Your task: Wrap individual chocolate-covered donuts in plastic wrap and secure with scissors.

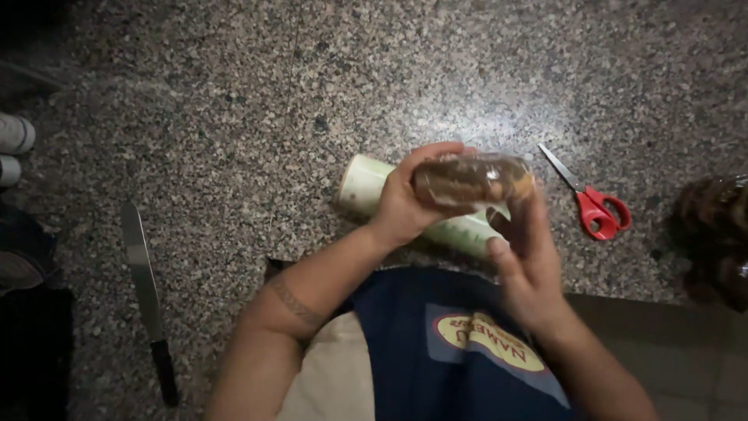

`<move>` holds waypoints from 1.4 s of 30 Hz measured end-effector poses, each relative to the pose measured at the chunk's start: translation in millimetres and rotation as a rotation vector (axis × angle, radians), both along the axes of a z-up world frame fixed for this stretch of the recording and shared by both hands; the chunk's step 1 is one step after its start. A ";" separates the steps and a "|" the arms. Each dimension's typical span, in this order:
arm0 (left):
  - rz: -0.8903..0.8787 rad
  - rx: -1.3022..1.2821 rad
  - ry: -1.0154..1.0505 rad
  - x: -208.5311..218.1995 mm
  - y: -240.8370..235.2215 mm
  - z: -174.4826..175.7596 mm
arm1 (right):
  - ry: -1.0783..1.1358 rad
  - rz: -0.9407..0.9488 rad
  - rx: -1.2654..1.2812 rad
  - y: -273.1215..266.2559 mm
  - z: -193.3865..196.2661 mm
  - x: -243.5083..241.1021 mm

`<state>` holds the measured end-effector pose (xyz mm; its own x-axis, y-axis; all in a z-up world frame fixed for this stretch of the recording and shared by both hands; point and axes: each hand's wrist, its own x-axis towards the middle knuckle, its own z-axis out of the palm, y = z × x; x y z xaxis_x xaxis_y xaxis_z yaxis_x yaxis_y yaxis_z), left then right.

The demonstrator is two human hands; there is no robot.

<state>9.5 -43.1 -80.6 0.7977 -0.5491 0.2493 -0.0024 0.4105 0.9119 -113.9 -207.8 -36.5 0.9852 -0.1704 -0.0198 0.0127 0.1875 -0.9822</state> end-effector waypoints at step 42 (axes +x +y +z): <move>-0.129 -0.144 0.609 9.7 -4.1 -27.4 | 0.717 0.158 -0.933 -287.4 -153.8 -60.1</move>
